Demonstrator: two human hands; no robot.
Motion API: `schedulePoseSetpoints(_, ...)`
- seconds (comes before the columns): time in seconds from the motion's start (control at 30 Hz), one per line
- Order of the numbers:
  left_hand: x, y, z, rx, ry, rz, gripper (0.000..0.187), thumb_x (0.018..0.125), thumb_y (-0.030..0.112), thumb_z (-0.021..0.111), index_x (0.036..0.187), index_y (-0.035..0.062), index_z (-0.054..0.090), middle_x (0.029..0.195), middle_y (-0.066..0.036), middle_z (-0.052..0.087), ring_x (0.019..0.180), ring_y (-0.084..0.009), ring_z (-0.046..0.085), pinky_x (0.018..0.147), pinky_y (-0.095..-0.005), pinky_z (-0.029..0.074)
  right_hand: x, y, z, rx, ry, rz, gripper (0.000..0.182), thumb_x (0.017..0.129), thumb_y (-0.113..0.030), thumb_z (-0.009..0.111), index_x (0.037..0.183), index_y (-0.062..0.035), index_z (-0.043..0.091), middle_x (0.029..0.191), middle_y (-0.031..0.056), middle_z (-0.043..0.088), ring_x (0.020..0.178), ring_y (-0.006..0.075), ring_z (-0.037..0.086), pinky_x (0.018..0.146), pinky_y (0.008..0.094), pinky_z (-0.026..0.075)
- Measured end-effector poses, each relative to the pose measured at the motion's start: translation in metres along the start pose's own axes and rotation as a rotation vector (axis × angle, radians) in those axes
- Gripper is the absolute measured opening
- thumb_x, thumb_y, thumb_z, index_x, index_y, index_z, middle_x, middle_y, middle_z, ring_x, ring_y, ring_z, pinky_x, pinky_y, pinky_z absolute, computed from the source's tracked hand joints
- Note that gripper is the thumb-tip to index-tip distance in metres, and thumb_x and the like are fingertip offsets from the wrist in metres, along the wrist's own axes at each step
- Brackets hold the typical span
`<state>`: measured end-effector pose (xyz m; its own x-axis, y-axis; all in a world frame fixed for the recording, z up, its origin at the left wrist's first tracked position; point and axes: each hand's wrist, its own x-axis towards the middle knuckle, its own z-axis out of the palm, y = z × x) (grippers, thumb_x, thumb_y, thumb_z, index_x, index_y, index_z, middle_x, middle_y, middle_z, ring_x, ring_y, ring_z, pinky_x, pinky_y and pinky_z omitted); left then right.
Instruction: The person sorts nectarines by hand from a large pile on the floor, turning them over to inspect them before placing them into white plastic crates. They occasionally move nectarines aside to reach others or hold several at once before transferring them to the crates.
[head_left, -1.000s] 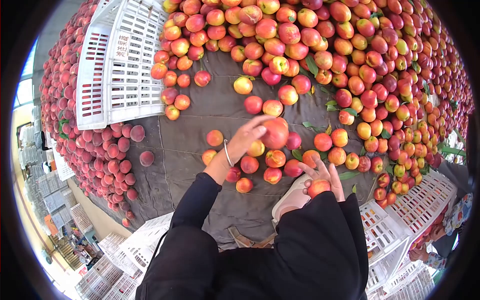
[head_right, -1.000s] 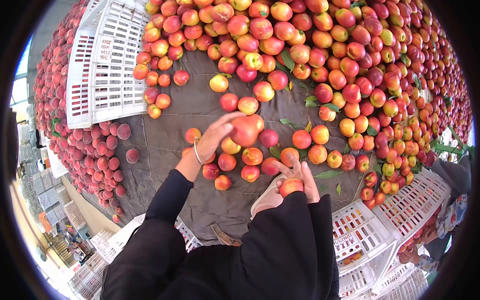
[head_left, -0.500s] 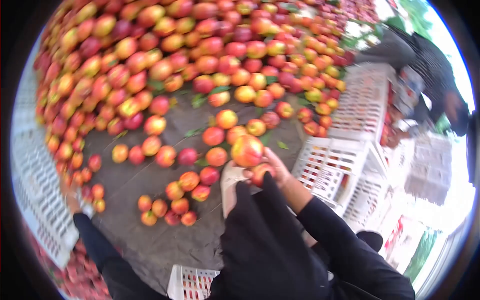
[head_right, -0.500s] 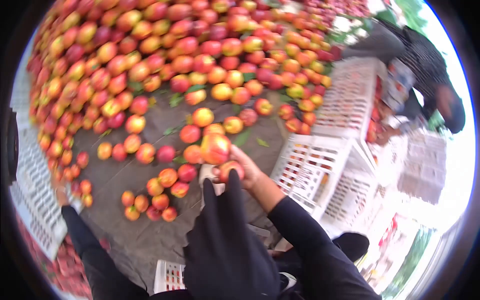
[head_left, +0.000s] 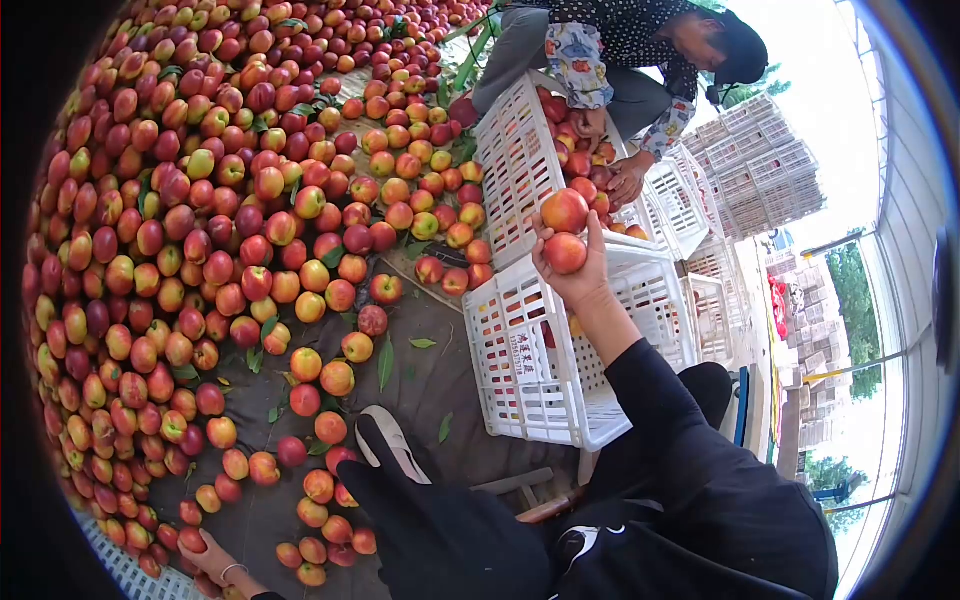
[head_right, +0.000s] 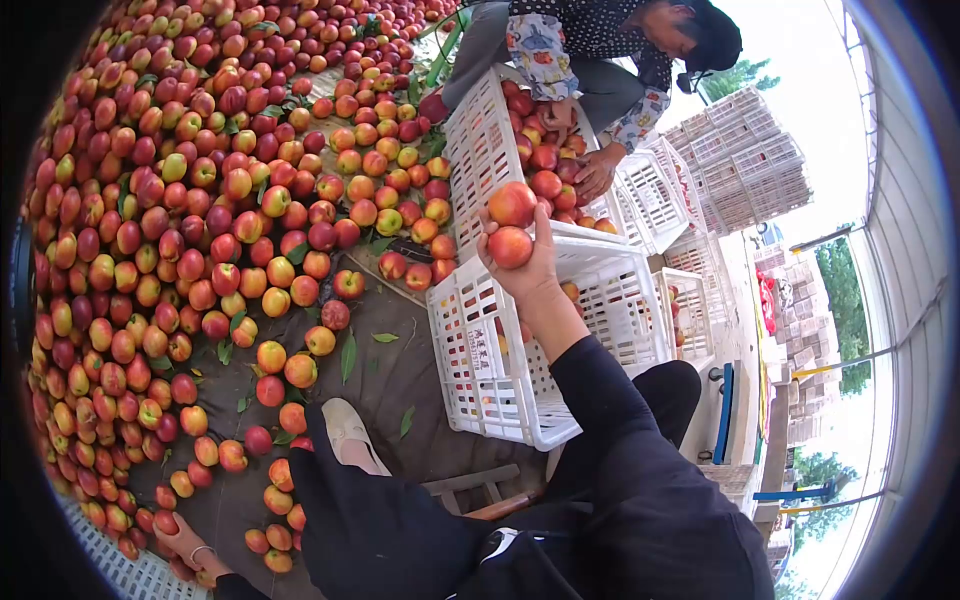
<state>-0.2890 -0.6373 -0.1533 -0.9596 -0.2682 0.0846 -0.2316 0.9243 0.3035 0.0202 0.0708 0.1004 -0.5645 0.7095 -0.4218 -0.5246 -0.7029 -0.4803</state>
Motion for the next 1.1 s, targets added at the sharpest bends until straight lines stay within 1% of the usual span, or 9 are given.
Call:
schedulePoseSetpoints(0.1, -0.057, 0.019, 0.016, -0.38, -0.005, 0.087, 0.056, 0.087, 0.027, 0.069, 0.131, 0.0021, 0.046, 0.126, -0.018, 0.054, 0.111, -0.0311, 0.056, 0.097, -0.0387, 0.046, 0.021, -0.058, -0.03, 0.037, 0.12, -0.103, 0.061, 0.083, -0.049, 0.066, 0.123, -0.0071, 0.047, 0.112, 0.0152, 0.058, 0.086, 0.024, 0.064, 0.078, 0.0386, 0.055)
schedulePoseSetpoints(0.17, -0.097, 0.051, 0.02, -0.573, -0.058, -0.022, 0.053, 0.087, 0.026, 0.07, 0.129, 0.0028, 0.047, 0.122, -0.013, 0.054, 0.1, -0.0235, 0.057, 0.085, -0.0334, 0.05, 0.029, -0.08, -0.038, 0.042, 0.337, -0.233, 0.057, 0.084, -0.047, 0.065, 0.122, -0.0083, 0.048, 0.111, 0.0152, 0.059, 0.088, 0.0255, 0.064, 0.077, 0.0402, 0.055)
schedulePoseSetpoints(0.43, -0.188, 0.248, -0.019, -1.443, -0.766, -0.354, 0.055, 0.093, 0.025, 0.061, 0.138, 0.0082, 0.035, 0.111, -0.011, 0.052, 0.083, -0.0191, 0.055, 0.074, -0.0326, 0.049, 0.023, -0.081, -0.04, -0.043, 0.128, -0.143, 0.043, 0.092, -0.038, 0.056, 0.122, -0.0076, 0.052, 0.126, 0.0202, 0.055, 0.088, 0.0247, 0.064, 0.078, 0.0396, 0.055)
schedulePoseSetpoints(0.53, -0.202, 0.33, -0.036, -1.494, -1.039, -0.111, 0.057, 0.089, 0.024, 0.06, 0.138, 0.0071, 0.035, 0.12, -0.012, 0.049, 0.092, -0.0205, 0.055, 0.079, -0.0334, 0.05, -0.009, -0.031, -0.015, -0.146, -0.126, 0.253, 0.056, 0.094, -0.045, 0.053, 0.139, -0.0149, 0.039, 0.132, 0.0227, 0.05, 0.081, 0.0219, 0.064, 0.074, 0.0404, 0.055)
schedulePoseSetpoints(0.7, -0.234, 0.452, -0.102, -1.43, -1.384, 0.581, 0.062, 0.081, 0.026, 0.065, 0.134, 0.0043, 0.042, 0.125, -0.014, 0.051, 0.116, -0.0274, 0.052, 0.099, -0.0388, 0.043, -0.058, 0.067, 0.004, -0.351, -0.477, 0.734, 0.073, 0.092, -0.057, 0.049, 0.144, -0.0082, 0.03, 0.131, 0.0229, 0.05, 0.074, 0.0202, 0.063, 0.067, 0.0353, 0.055)
schedulePoseSetpoints(0.77, -0.235, 0.473, -0.108, -1.189, -1.227, 1.114, 0.061, 0.079, 0.026, 0.067, 0.133, 0.0046, 0.046, 0.132, -0.016, 0.051, 0.125, -0.0329, 0.048, 0.107, -0.0419, 0.034, -0.064, 0.08, -0.016, -0.261, -0.492, 0.772, 0.074, 0.092, -0.056, 0.051, 0.143, -0.0064, 0.031, 0.127, 0.0221, 0.052, 0.072, 0.0207, 0.061, 0.065, 0.036, 0.053)
schedulePoseSetpoints(0.83, -0.234, 0.472, -0.109, -1.177, -1.098, 1.136, 0.06, 0.079, 0.027, 0.068, 0.131, 0.0053, 0.05, 0.139, -0.018, 0.048, 0.129, -0.0354, 0.044, 0.109, -0.0433, 0.03, -0.058, 0.071, -0.011, -0.154, -0.431, 0.658, 0.071, 0.091, -0.055, 0.052, 0.141, -0.0076, 0.035, 0.121, 0.0196, 0.055, 0.072, 0.0189, 0.056, 0.069, 0.038, 0.049)
schedulePoseSetpoints(1.0, -0.205, 0.371, -0.049, -1.099, -0.897, 0.565, 0.038, 0.09, 0.014, 0.059, 0.125, 0.0003, 0.052, 0.132, -0.016, 0.052, 0.128, -0.0266, 0.046, 0.107, -0.0351, 0.033, -0.01, -0.006, -0.005, 0.184, -0.25, 0.237, 0.068, 0.088, -0.041, 0.064, 0.139, -0.0052, 0.036, 0.127, 0.0111, 0.054, 0.072, 0.0113, 0.052, 0.067, 0.0295, 0.043)
schedulePoseSetpoints(1.1, -0.194, 0.265, -0.01, -0.844, -0.532, 0.367, 0.034, 0.086, 0.019, 0.062, 0.116, 0.003, 0.058, 0.124, -0.018, 0.057, 0.116, -0.0351, 0.055, 0.101, -0.0411, 0.04, 0.052, -0.086, -0.039, 0.199, -0.12, 0.095, 0.061, 0.082, -0.021, 0.066, 0.135, 0.0001, 0.042, 0.131, 0.0168, 0.054, 0.094, 0.023, 0.061, 0.08, 0.0364, 0.052)
